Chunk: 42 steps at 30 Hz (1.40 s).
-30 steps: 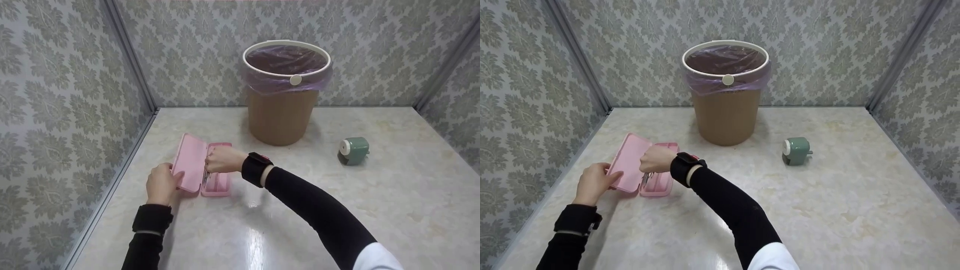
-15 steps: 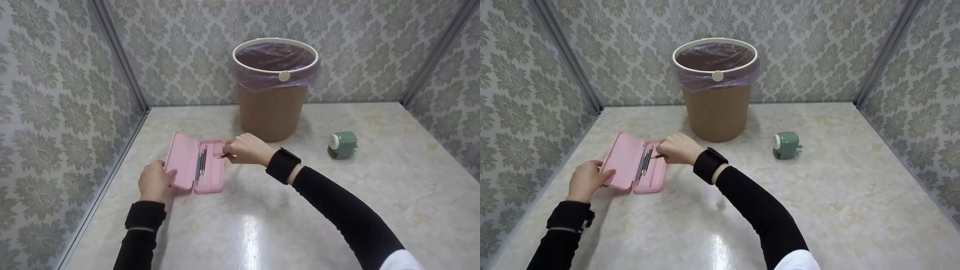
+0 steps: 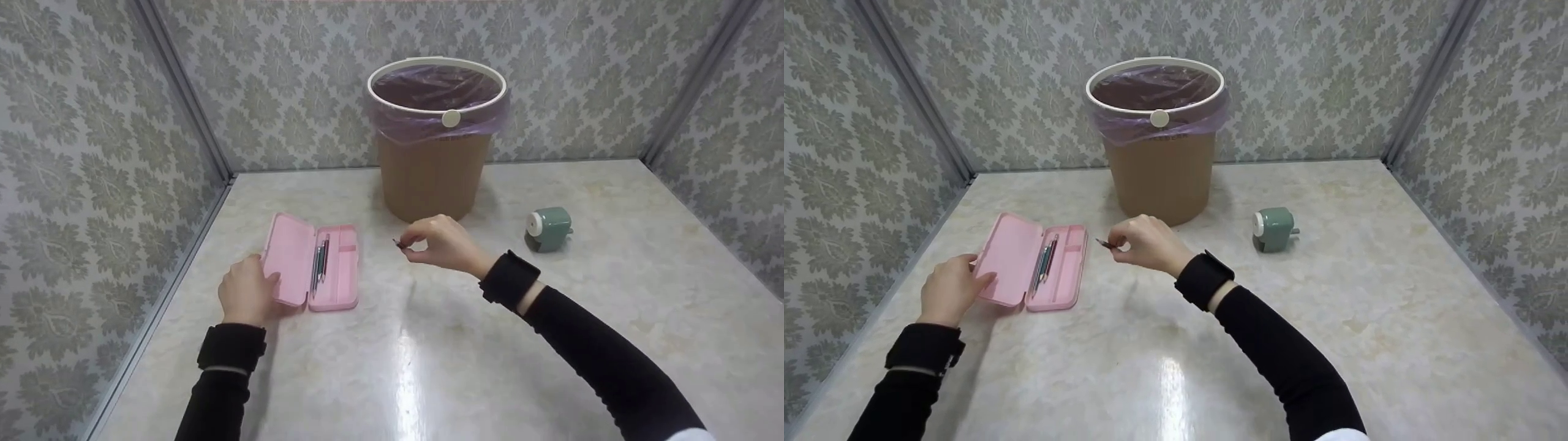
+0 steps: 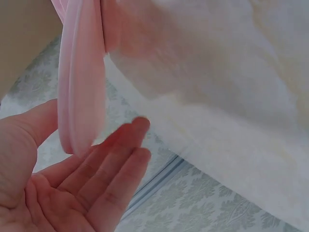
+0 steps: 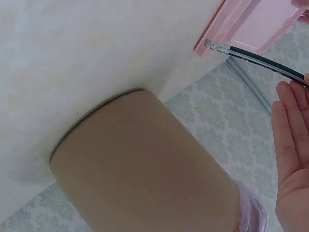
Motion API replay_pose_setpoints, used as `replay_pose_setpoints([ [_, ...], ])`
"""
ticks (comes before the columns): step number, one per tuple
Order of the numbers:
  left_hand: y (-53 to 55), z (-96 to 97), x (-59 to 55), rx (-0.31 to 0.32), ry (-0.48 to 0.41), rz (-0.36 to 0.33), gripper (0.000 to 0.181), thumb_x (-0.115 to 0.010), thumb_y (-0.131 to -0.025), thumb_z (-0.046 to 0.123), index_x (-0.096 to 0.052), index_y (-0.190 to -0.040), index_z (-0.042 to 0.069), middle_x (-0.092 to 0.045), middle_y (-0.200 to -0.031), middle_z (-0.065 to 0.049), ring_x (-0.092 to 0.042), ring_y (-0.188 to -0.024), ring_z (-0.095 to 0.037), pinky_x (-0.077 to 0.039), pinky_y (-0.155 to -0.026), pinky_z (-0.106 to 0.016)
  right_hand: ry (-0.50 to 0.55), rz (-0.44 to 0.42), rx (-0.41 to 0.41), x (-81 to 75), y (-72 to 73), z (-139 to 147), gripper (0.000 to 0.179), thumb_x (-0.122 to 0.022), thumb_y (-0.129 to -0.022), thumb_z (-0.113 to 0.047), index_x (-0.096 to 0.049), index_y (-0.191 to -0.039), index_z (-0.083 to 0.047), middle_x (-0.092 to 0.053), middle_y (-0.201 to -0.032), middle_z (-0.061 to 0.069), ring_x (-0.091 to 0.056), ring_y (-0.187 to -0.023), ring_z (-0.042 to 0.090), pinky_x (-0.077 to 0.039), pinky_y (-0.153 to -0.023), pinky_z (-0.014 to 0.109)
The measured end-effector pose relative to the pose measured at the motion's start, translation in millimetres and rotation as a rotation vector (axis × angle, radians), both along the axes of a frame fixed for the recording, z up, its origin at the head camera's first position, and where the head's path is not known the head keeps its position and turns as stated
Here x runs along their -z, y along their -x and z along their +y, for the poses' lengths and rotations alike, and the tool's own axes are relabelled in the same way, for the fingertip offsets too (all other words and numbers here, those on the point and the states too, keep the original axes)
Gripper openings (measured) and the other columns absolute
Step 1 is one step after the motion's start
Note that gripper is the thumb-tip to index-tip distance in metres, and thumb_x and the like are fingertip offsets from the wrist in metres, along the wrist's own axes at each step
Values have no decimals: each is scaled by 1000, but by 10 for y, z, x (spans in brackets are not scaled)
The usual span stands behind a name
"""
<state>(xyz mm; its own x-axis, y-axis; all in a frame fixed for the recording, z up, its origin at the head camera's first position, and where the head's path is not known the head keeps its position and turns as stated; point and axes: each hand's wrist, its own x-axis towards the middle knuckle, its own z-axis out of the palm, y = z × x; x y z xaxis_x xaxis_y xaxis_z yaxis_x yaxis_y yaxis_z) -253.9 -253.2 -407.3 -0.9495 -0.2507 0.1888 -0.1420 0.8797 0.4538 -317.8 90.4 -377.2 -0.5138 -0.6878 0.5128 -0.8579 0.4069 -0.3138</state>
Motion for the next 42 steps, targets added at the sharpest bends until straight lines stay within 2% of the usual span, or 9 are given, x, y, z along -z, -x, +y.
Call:
replay_pose_setpoints([
  [4, -19, 92, -56, 24, 46, 41, 36, -71, -94, 14, -64, -118, -12, -68, -114, -37, -69, -100, -54, -55, -80, -62, 102, -134, 28, 1, -81, 133, 9, -75, -86, 0, -78, -94, 0, -81, -93, 12, -79, -85, 25, -63, -79, 37],
  [8, -37, 213, -131, 52, 73, 88, 44, -72, -94, 14, -61, -128, -12, -67, -121, -36, -67, -108, -53, -55, -86, -62, 201, -277, 49, -6, -161, 251, 9, -75, -86, 1, -76, -95, 3, -79, -93, 17, -78, -85, 27, -64, -80, 37],
  [12, -75, 345, -210, 80, 63, 104, 52, -72, -94, 15, -56, -137, -10, -64, -131, -34, -64, -117, -51, -55, -93, -61, 270, -376, 95, -15, -235, 346, 10, -77, -86, 0, -75, -95, 4, -78, -93, 21, -75, -81, 13, -62, -77, 26],
  [15, -99, 481, -239, 133, 19, 93, 55, -73, -94, 18, -56, -140, -7, -63, -136, -30, -63, -123, -48, -54, -98, -58, 315, -460, 131, -6, -271, 403, 12, -77, -85, 0, -74, -94, 6, -77, -92, 23, -71, -77, 2, -60, -75, 18],
  [20, -120, 785, -239, 305, -159, 54, 53, -76, -92, 19, -61, -137, -3, -65, -138, -23, -62, -130, -40, -51, -108, -53, 373, -582, 181, 4, -307, 466, 15, -78, -84, 1, -74, -96, 10, -76, -91, 21, -70, -74, -3, -59, -73, 17],
  [25, -149, 1118, -183, 506, -427, -30, 46, -78, -91, 18, -66, -132, -2, -69, -133, -21, -65, -128, -36, -50, -111, -49, 391, -644, 222, 7, -326, 532, 19, -78, -85, -1, -74, -99, 11, -77, -85, 4, -70, -73, -2, -58, -74, 16],
  [29, -164, 1335, -108, 633, -551, -88, 44, -77, -92, 21, -68, -129, -1, -72, -128, -21, -69, -122, -35, -53, -108, -47, 398, -696, 237, 14, -349, 586, 22, -78, -86, -4, -73, -102, 12, -75, -82, -8, -70, -74, -1, -58, -74, 16],
  [36, -176, 1633, 33, 723, -767, -200, 41, -74, -94, 21, -69, -129, 1, -72, -128, -19, -71, -119, -30, -57, -103, -37, 427, -776, 249, 21, -426, 642, 25, -79, -87, -7, -72, -104, 10, -76, -82, -10, -73, -77, 1, -61, -78, 21],
  [42, -175, 1831, 118, 760, -831, -192, 36, -74, -95, 20, -71, -125, 0, -75, -123, -19, -74, -112, -26, -58, -99, -33, 412, -785, 265, 45, -477, 682, 23, -80, -87, -11, -74, -103, 4, -75, -83, -11, -73, -79, 2, -61, -80, 22],
])
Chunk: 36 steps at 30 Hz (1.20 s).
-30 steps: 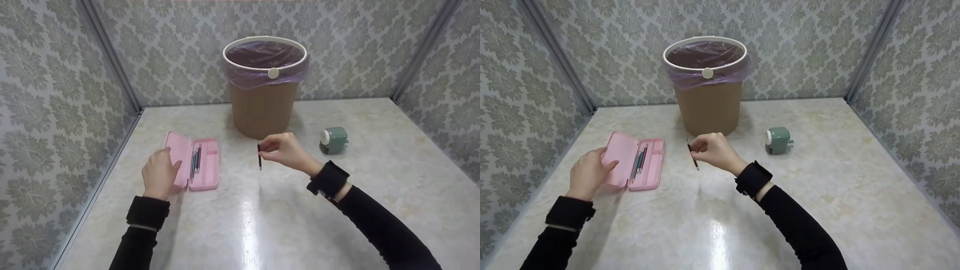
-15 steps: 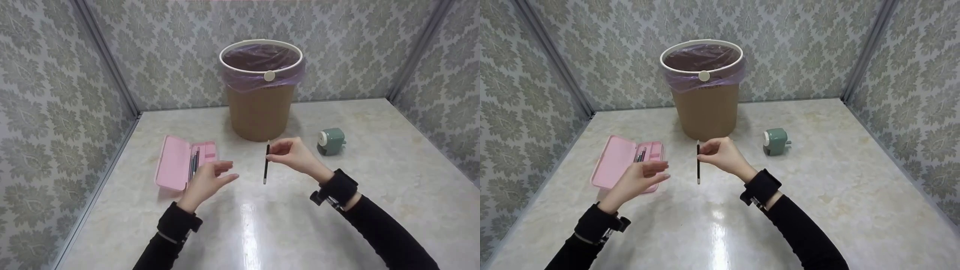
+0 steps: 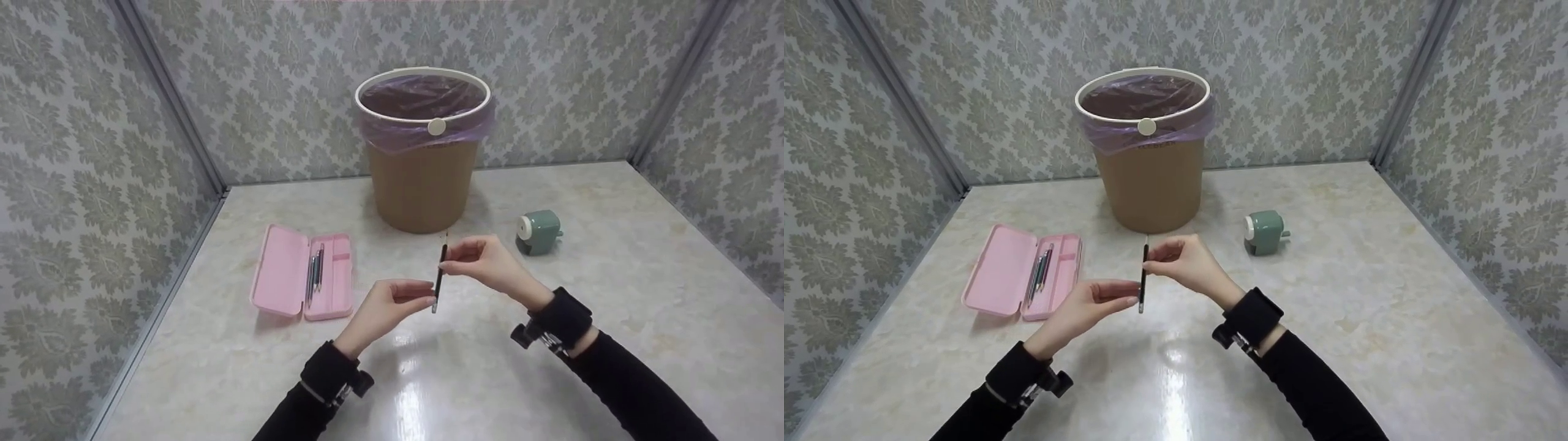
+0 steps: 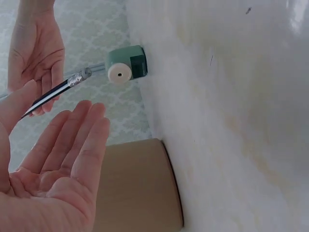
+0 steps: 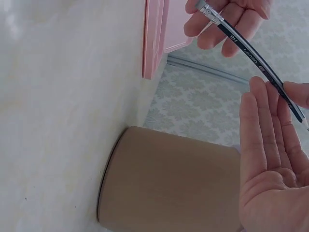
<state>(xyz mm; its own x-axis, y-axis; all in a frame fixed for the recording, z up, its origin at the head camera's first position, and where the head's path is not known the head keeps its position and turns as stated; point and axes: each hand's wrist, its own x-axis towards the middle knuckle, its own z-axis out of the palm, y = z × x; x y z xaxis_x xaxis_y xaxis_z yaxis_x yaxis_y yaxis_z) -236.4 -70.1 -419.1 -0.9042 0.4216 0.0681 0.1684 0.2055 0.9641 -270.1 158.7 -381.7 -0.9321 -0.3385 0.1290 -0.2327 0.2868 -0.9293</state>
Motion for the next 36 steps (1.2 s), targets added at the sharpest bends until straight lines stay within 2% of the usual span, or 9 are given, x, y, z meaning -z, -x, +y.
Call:
replay_pose_setpoints([
  [9, -8, 122, 89, 4, -71, -41, 27, -73, -94, 15, -75, -115, -2, -78, -108, -21, -75, -94, -9, -60, -89, -27, -38, 19, -9, 18, -16, 23, 24, -81, -86, -12, -75, -103, 4, -78, -87, -4, -74, -79, 3, -61, -80, 23],
  [20, -18, 134, 87, -12, -94, -33, 27, -75, -92, 13, -76, -110, -7, -79, -100, -21, -72, -81, -3, -62, -85, -29, -10, -35, -7, 20, -56, 47, 26, -81, -86, -13, -75, -106, 3, -76, -85, -12, -74, -82, 2, -62, -84, 26],
  [27, -19, 81, 66, -31, -68, 26, 24, -76, -91, 11, -76, -107, -7, -79, -97, -23, -71, -77, -3, -61, -78, -23, -4, -55, -33, 31, -61, 80, 25, -81, -87, -14, -74, -105, 2, -76, -85, -12, -74, -83, 3, -62, -86, 28],
  [32, -16, 44, 11, -49, -13, 106, 19, -77, -91, 13, -79, -103, -2, -80, -92, -19, -71, -76, -4, -57, -73, -18, -7, -42, -45, 22, -75, 128, 27, -81, -87, -14, -74, -107, 2, -77, -88, -12, -75, -86, 4, -61, -86, 26],
  [34, -24, 24, -25, -59, 17, 142, 18, -77, -91, 13, -80, -102, 0, -80, -91, -18, -71, -76, -5, -57, -72, -17, -6, -27, -52, 23, -73, 149, 29, -80, -87, -12, -74, -110, 4, -78, -91, -8, -75, -87, 4, -61, -86, 24],
  [36, -35, 2, -63, -70, 51, 181, 16, -77, -91, 13, -80, -101, 1, -80, -90, -18, -71, -75, -7, -56, -71, -17, -4, -3, -52, 24, -73, 170, 31, -80, -87, -9, -72, -112, 8, -80, -97, 1, -76, -89, 5, -61, -85, 23],
])
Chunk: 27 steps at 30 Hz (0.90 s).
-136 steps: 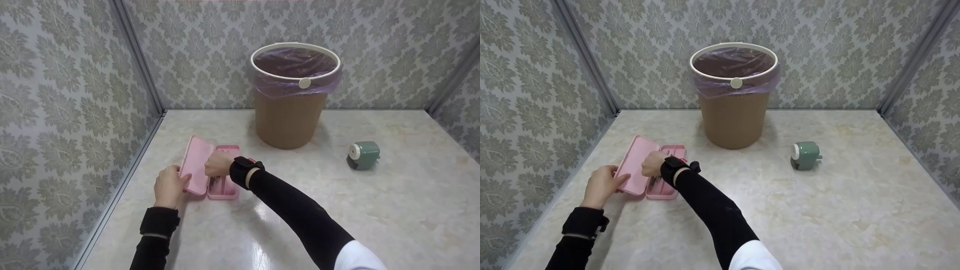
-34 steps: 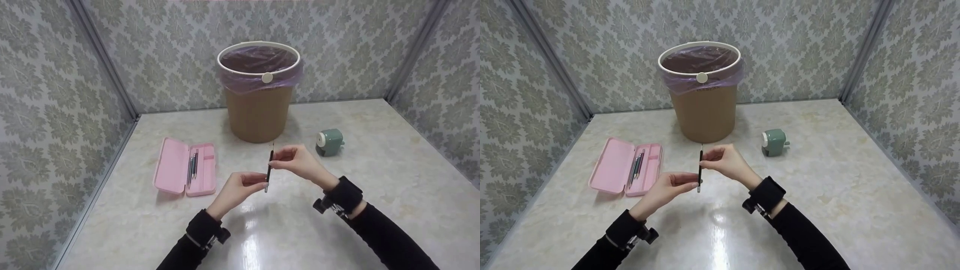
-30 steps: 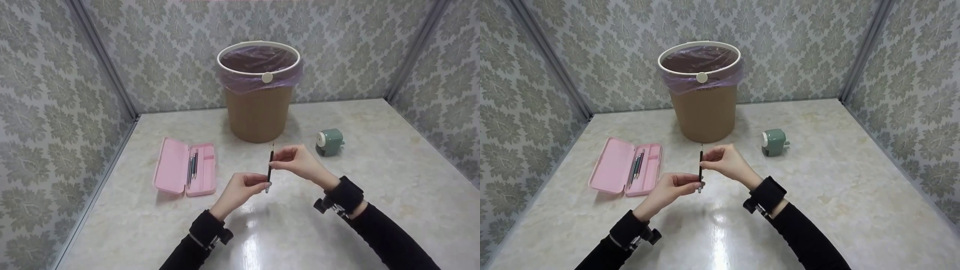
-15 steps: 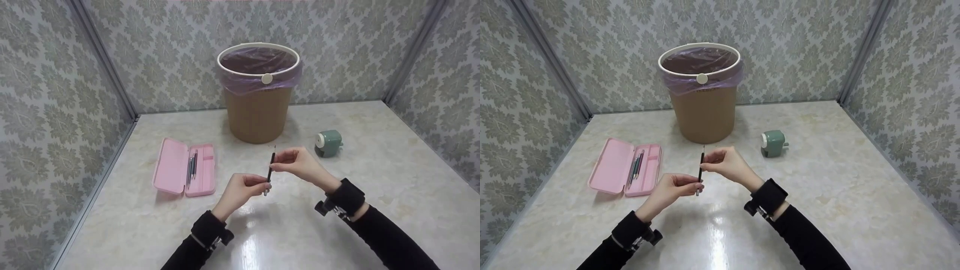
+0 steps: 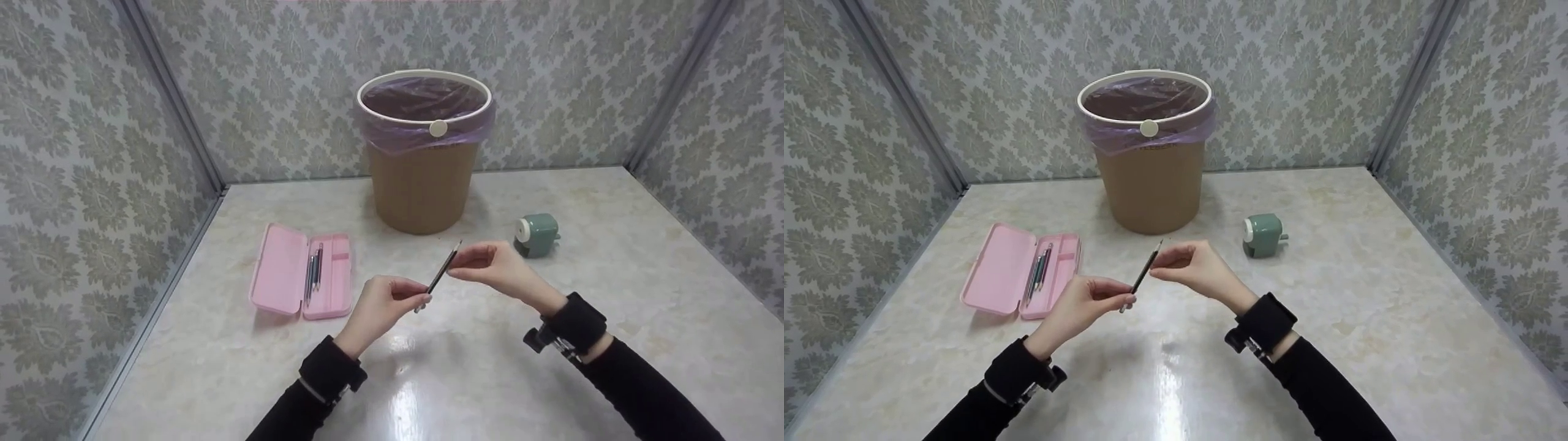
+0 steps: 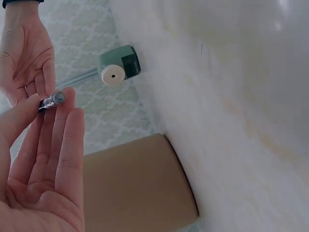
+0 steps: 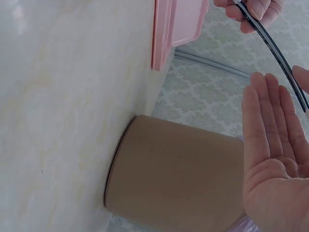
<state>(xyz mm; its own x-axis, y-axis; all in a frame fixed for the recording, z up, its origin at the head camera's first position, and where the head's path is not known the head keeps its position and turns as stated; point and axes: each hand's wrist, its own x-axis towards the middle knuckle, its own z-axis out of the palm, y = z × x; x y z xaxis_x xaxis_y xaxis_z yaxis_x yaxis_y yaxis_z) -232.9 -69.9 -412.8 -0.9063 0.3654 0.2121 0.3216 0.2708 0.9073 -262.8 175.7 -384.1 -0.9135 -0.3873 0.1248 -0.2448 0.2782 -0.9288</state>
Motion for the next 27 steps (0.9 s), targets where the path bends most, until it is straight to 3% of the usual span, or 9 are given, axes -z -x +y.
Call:
replay_pose_setpoints([
  [2, -13, -21, -35, -17, 48, 39, 14, -76, -91, 13, -81, -100, 2, -80, -90, -16, -72, -76, -9, -57, -71, -18, -23, 60, 12, 8, -5, 30, 32, -80, -86, -8, -72, -113, 8, -80, -103, 10, -76, -93, 6, -60, -85, 21],
  [4, -22, -40, -66, -35, 112, 88, 13, -76, -92, 13, -81, -99, 4, -81, -90, -13, -73, -78, -12, -58, -72, -20, -79, 172, 30, 16, -23, 66, 32, -82, -85, -9, -73, -112, 5, -79, -108, 15, -76, -98, 10, -60, -89, 22],
  [7, -33, -65, -101, -60, 220, 166, 11, -77, -91, 13, -82, -98, 6, -81, -91, -8, -75, -82, -15, -59, -75, -24, -199, 430, 44, 25, -57, 125, 33, -84, -83, -9, -75, -114, -2, -79, -112, 13, -76, -106, 18, -60, -94, 28],
  [11, -47, -80, -132, -93, 376, 286, 9, -77, -90, 14, -82, -97, 10, -82, -90, -2, -75, -81, -14, -58, -74, -26, -327, 790, 42, 29, -85, 167, 40, -87, -78, -5, -75, -116, -4, -79, -112, 10, -74, -107, 27, -59, -92, 37],
  [14, -61, -77, -146, -111, 467, 373, 8, -78, -90, 15, -82, -95, 12, -81, -88, 0, -74, -79, -14, -57, -72, -28, -414, 976, 44, 28, -105, 176, 44, -89, -74, -3, -75, -114, -3, -79, -110, 10, -75, -103, 27, -59, -86, 36],
  [20, -89, -50, -127, -136, 600, 499, 5, -79, -89, 17, -82, -91, 15, -80, -86, 2, -74, -78, -14, -58, -70, -33, -564, 1184, -4, 55, -162, 156, 38, -91, -71, -6, -76, -106, -6, -79, -104, 6, -76, -96, 22, -61, -78, 32],
  [27, -103, -21, -105, -132, 649, 532, 5, -78, -89, 17, -82, -92, 15, -78, -84, 2, -72, -76, -15, -56, -66, -32, -596, 1248, -49, 155, -188, 105, 25, -89, -72, -3, -74, -91, -11, -75, -88, -1, -73, -78, 13, -57, -67, 25],
])
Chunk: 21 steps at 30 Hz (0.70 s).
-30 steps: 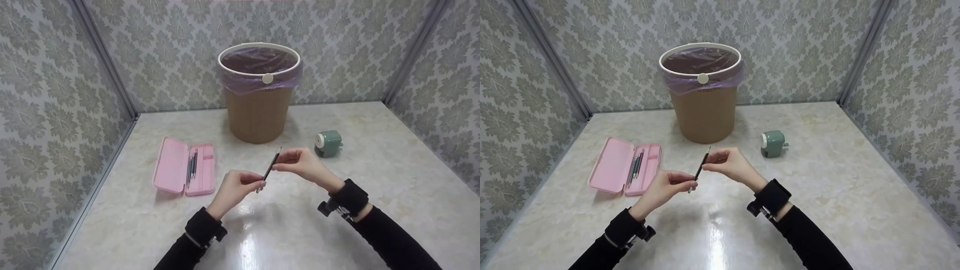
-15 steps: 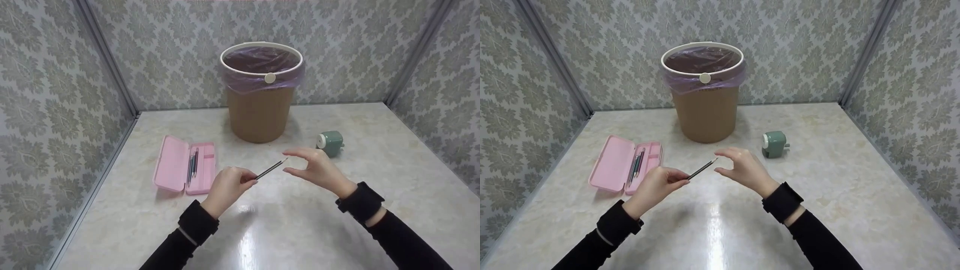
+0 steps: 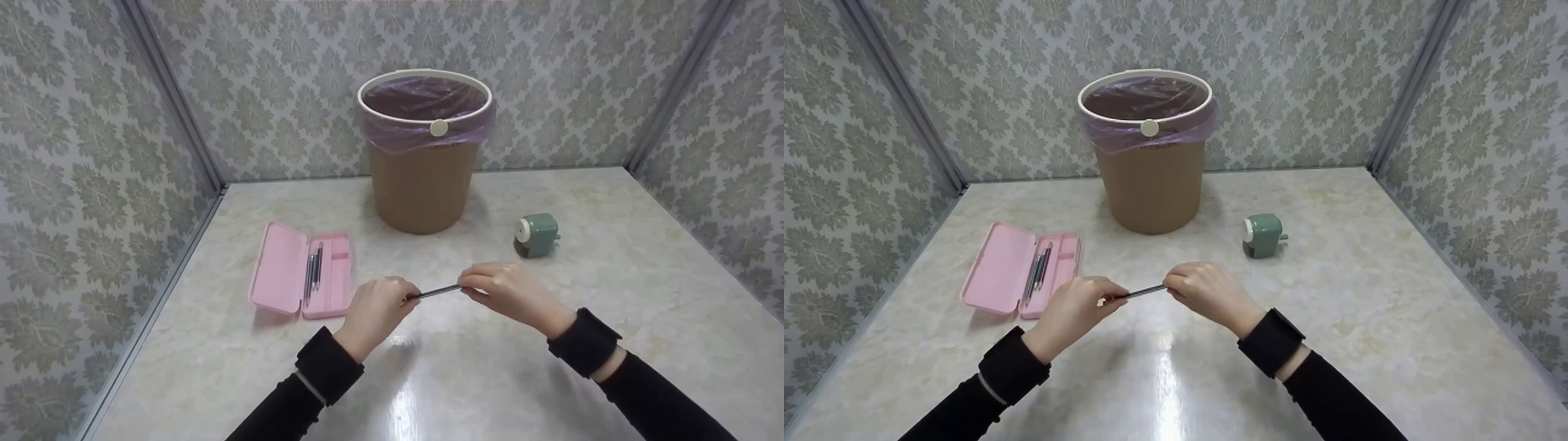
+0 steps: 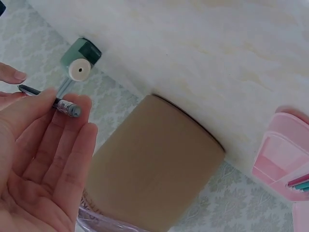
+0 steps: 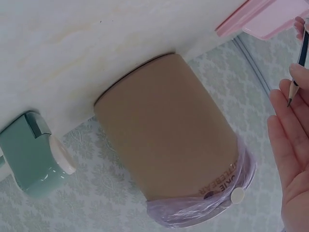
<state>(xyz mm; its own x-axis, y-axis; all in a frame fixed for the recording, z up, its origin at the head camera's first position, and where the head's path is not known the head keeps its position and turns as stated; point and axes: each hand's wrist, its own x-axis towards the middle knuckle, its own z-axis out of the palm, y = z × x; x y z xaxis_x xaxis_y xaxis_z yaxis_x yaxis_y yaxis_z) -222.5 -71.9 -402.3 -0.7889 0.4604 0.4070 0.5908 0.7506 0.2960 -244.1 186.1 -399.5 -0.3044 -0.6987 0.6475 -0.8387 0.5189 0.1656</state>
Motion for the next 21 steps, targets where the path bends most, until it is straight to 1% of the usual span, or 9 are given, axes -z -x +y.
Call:
replay_pose_setpoints([
  [3, 0, 2, 20, 4, -38, 29, 4, -79, -89, 17, -82, -91, 15, -77, -82, 2, -71, -74, -14, -56, -65, -30, 23, -22, -3, 40, 3, 7, 25, -87, -71, 1, -73, -87, -11, -74, -84, -2, -71, -73, 11, -56, -63, 24],
  [5, -4, 0, 35, 7, -75, 53, 5, -79, -89, 16, -82, -92, 15, -76, -83, 2, -72, -75, -13, -57, -66, -29, 55, -56, -12, 65, 11, 18, 26, -87, -71, 4, -73, -88, -11, -75, -83, -2, -71, -72, 10, -55, -63, 23],
  [8, -10, -2, 64, 15, -142, 79, 7, -79, -89, 16, -82, -94, 14, -77, -85, 1, -74, -76, -13, -58, -67, -28, 132, -141, -36, 106, 24, 42, 25, -85, -73, 7, -74, -89, -10, -76, -83, -2, -72, -73, 11, -56, -65, 22],
  [12, -19, -5, 112, 32, -238, 85, 10, -80, -88, 15, -82, -98, 13, -78, -89, 1, -75, -80, -13, -59, -69, -27, 231, -279, -51, 156, 20, 70, 27, -83, -75, 10, -76, -92, -9, -78, -85, -1, -73, -76, 13, -57, -69, 23],
  [15, -19, -11, 144, 57, -308, 66, 12, -80, -88, 14, -81, -100, 12, -79, -92, 0, -76, -82, -12, -60, -73, -25, 269, -348, -48, 184, 10, 80, 28, -82, -75, 11, -77, -94, -9, -79, -86, 1, -74, -78, 15, -59, -72, 26],
  [18, -4, -14, 175, 90, -373, 34, 14, -79, -88, 12, -81, -102, 9, -80, -94, -3, -76, -83, -13, -61, -76, -23, 293, -384, -66, 210, 14, 86, 27, -82, -76, 11, -77, -95, -8, -79, -86, 2, -75, -79, 17, -60, -73, 26],
  [21, 0, -17, 197, 114, -425, -3, 14, -79, -88, 10, -81, -102, 7, -81, -93, -5, -77, -84, -15, -62, -77, -23, 309, -400, -84, 229, 15, 91, 27, -81, -77, 11, -77, -95, -8, -79, -87, 4, -75, -79, 18, -60, -74, 26],
])
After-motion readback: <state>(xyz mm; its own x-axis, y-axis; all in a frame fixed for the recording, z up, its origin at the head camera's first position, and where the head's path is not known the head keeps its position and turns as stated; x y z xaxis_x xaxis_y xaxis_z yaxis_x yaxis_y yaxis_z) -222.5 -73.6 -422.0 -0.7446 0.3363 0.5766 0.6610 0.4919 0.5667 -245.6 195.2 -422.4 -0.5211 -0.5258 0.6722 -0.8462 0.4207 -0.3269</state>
